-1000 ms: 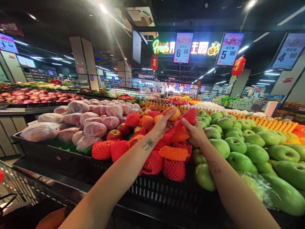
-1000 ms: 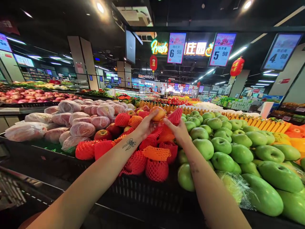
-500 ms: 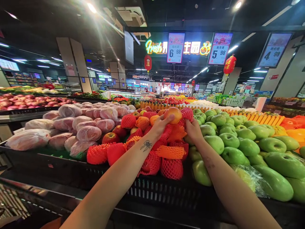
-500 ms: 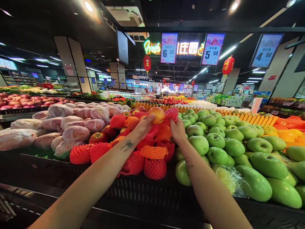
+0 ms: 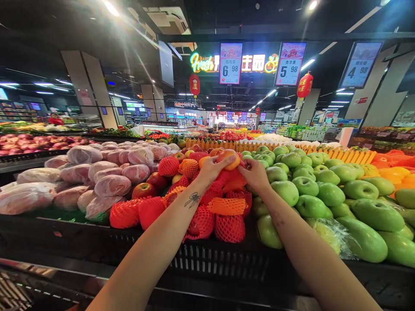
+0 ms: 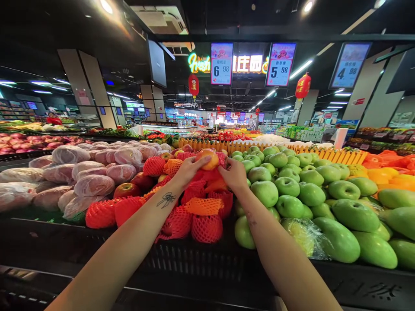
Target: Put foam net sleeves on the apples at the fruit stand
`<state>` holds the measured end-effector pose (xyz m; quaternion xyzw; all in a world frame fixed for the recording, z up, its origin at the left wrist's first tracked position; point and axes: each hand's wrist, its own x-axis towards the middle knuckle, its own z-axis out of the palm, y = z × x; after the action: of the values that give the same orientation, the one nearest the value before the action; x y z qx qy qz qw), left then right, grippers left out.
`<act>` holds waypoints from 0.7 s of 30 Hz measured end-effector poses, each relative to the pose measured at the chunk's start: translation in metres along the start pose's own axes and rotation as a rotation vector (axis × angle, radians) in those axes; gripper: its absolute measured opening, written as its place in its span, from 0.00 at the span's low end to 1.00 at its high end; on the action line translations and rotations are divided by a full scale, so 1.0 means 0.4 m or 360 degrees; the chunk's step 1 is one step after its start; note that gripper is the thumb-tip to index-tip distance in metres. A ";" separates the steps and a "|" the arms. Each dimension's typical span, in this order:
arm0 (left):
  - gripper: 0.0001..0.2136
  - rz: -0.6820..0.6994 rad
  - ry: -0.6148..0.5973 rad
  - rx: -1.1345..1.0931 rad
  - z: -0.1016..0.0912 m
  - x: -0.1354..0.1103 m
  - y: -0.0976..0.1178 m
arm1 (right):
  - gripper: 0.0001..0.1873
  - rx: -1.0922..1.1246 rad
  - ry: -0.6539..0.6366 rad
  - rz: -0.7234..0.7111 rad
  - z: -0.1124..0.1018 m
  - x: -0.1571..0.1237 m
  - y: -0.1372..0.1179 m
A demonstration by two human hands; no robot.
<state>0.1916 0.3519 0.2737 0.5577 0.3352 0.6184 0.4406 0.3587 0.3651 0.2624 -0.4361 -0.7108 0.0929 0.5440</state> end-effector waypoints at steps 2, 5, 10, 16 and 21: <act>0.24 0.0010 0.0159 -0.0045 -0.004 0.006 -0.003 | 0.11 0.0109 0.0090 -0.0035 -0.004 0.003 -0.005; 0.24 0.0100 0.0252 -0.0208 -0.009 0.013 -0.006 | 0.11 0.0502 0.0005 -0.0059 0.001 0.006 -0.011; 0.27 0.0264 0.0274 -0.0409 -0.015 0.024 -0.005 | 0.15 0.1035 -0.0416 0.0174 0.027 -0.001 -0.014; 0.27 0.0368 0.0269 -0.0299 -0.024 0.028 -0.009 | 0.24 0.1038 -0.0105 0.0035 0.022 0.002 -0.012; 0.29 0.0148 0.0302 -0.0233 -0.023 0.028 -0.023 | 0.24 0.0974 -0.0020 -0.0240 0.001 0.001 -0.031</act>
<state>0.1843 0.3664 0.2682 0.4780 0.3031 0.7109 0.4175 0.3520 0.3579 0.2701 -0.1977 -0.6836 0.2645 0.6509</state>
